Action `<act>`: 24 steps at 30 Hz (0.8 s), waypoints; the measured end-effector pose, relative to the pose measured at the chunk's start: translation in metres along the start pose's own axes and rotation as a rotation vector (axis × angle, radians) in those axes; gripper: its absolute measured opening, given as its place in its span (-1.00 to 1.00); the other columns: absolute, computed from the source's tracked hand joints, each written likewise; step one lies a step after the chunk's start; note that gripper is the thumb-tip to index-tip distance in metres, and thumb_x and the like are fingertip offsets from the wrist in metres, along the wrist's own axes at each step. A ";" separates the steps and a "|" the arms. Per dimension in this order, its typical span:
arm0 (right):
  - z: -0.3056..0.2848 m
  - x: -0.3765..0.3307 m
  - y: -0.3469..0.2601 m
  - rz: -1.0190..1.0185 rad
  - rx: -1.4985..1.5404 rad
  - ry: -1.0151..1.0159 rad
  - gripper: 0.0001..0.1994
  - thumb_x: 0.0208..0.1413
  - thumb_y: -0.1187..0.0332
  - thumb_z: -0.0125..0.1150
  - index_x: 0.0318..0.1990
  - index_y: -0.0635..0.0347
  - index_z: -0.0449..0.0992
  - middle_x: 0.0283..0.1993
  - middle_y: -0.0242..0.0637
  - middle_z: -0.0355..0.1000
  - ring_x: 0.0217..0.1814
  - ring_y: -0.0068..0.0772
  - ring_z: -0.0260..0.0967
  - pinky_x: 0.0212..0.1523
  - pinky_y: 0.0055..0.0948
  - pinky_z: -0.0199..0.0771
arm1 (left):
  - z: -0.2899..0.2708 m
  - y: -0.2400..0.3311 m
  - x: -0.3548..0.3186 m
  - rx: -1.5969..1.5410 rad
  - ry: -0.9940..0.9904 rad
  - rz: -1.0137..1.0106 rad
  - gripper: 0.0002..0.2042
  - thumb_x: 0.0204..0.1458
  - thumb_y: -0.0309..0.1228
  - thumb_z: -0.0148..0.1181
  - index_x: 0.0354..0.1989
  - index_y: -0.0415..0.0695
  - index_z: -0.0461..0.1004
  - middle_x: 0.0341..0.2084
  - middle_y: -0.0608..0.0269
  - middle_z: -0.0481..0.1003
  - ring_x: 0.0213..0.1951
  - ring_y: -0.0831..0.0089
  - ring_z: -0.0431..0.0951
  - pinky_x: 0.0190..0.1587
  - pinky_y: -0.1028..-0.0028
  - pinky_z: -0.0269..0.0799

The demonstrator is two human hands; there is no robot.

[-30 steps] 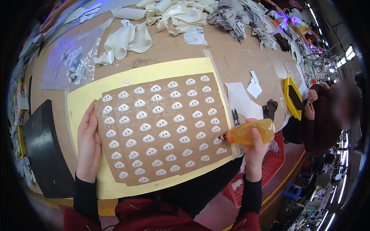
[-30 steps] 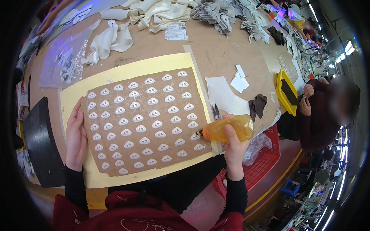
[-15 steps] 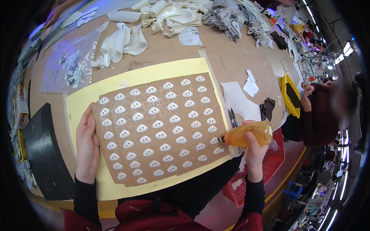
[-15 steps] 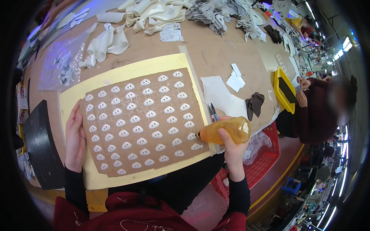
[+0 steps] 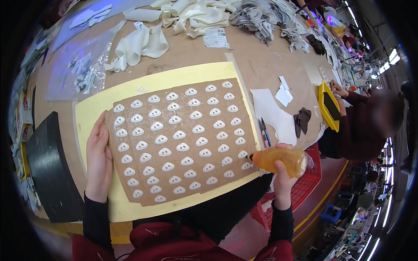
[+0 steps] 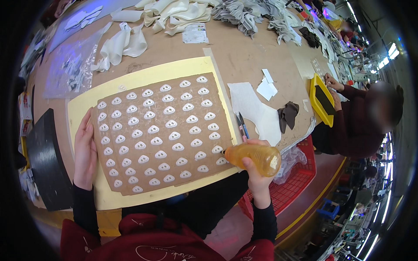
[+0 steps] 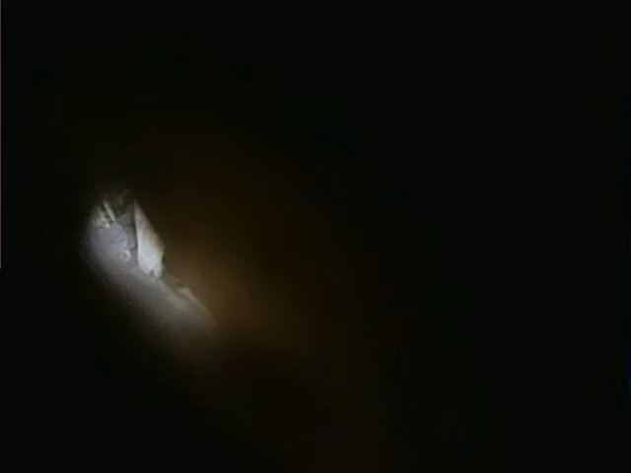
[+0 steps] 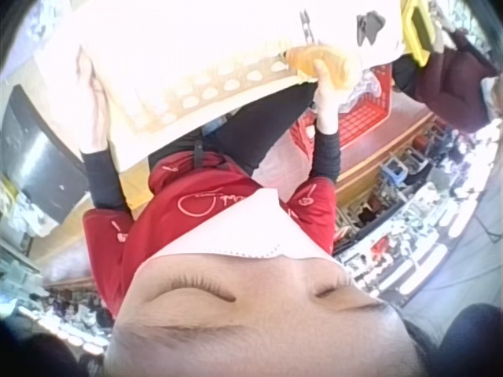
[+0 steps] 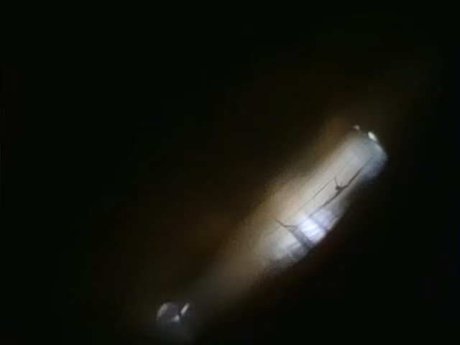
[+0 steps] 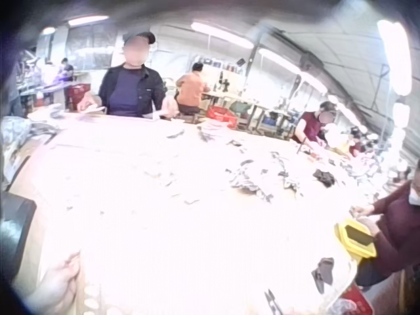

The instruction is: The person applies a viscous liquid from a squeeze bottle onto small white fabric pieces arranged on a cardboard sheet. After filling the sheet, the person hands it to a coworker and then handles a patterned fabric piece under a UV lamp, smoothing and inspecting it.

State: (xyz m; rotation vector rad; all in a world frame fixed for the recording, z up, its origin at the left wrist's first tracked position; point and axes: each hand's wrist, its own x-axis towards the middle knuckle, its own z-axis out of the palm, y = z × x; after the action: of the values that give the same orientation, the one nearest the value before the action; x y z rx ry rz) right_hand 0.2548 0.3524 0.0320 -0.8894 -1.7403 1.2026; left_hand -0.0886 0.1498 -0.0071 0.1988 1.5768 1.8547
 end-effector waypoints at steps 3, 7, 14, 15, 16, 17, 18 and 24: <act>-0.002 -0.008 0.012 0.013 0.098 -0.045 -0.55 0.05 0.26 0.31 0.00 0.37 0.37 -0.07 -0.12 0.41 -0.02 -0.30 0.42 0.08 -0.31 0.41 | 0.000 0.002 0.001 0.003 -0.009 -0.011 -0.58 0.32 -0.43 -0.22 0.32 -0.30 0.09 0.24 0.06 0.25 0.23 0.46 0.29 0.28 0.45 0.19; -0.002 -0.001 0.011 0.209 0.924 -0.051 -0.42 0.14 -0.02 0.19 0.08 0.34 0.31 -0.07 -0.09 0.40 0.00 -0.28 0.41 0.06 -0.28 0.43 | -0.003 0.000 0.004 -0.033 -0.028 -0.023 -0.58 0.32 -0.43 -0.22 0.32 -0.30 0.09 0.22 0.07 0.26 0.23 0.46 0.29 0.27 0.46 0.20; 0.008 0.001 0.019 0.116 0.187 0.266 -0.36 0.14 -0.08 0.16 0.10 0.36 0.30 -0.07 -0.09 0.44 -0.12 -0.33 0.46 -0.37 -0.51 0.45 | -0.004 -0.003 0.003 -0.050 -0.012 -0.011 -0.58 0.31 -0.44 -0.21 0.32 -0.30 0.10 0.22 0.07 0.27 0.23 0.46 0.29 0.27 0.46 0.20; 0.011 -0.001 0.021 0.109 0.157 0.282 -0.37 0.14 -0.07 0.17 0.10 0.36 0.30 -0.08 -0.09 0.45 -0.14 -0.34 0.46 -0.40 -0.54 0.43 | -0.003 -0.002 0.003 -0.048 -0.008 -0.014 -0.58 0.31 -0.45 -0.21 0.32 -0.30 0.10 0.22 0.07 0.27 0.23 0.45 0.29 0.28 0.46 0.19; 0.014 -0.002 0.023 0.101 0.127 0.298 -0.37 0.14 -0.06 0.17 0.10 0.37 0.31 -0.08 -0.09 0.45 -0.16 -0.35 0.47 -0.43 -0.57 0.42 | -0.002 -0.002 0.002 -0.043 -0.009 -0.013 -0.58 0.31 -0.45 -0.21 0.32 -0.30 0.10 0.22 0.07 0.27 0.23 0.45 0.29 0.28 0.46 0.19; 0.014 -0.004 0.024 0.089 0.125 0.300 -0.38 0.14 -0.04 0.17 0.10 0.37 0.31 -0.08 -0.09 0.45 -0.16 -0.35 0.47 -0.43 -0.57 0.42 | -0.001 0.000 0.002 -0.038 -0.010 -0.014 -0.58 0.31 -0.45 -0.21 0.32 -0.30 0.09 0.22 0.07 0.26 0.23 0.45 0.28 0.28 0.46 0.18; 0.015 -0.005 0.026 0.077 0.124 0.303 -0.39 0.14 -0.02 0.18 0.10 0.38 0.31 -0.08 -0.09 0.45 -0.16 -0.36 0.47 -0.44 -0.58 0.41 | 0.000 0.001 0.002 -0.034 -0.010 -0.014 -0.58 0.31 -0.45 -0.22 0.32 -0.30 0.09 0.23 0.07 0.26 0.24 0.46 0.28 0.28 0.46 0.18; 0.013 -0.009 0.032 0.032 0.088 0.266 -0.42 0.14 0.05 0.18 0.09 0.41 0.30 -0.04 -0.05 0.43 -0.04 -0.25 0.45 -0.16 -0.41 0.49 | 0.001 0.003 0.000 -0.059 -0.005 -0.035 -0.57 0.32 -0.42 -0.19 0.32 -0.30 0.09 0.24 0.09 0.24 0.25 0.46 0.27 0.28 0.46 0.18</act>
State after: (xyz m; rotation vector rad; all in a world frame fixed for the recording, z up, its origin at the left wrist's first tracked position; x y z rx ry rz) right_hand 0.2495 0.3493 -0.0034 -0.9793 -1.4562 1.1167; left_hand -0.0893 0.1510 -0.0044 0.1481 1.5106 1.8700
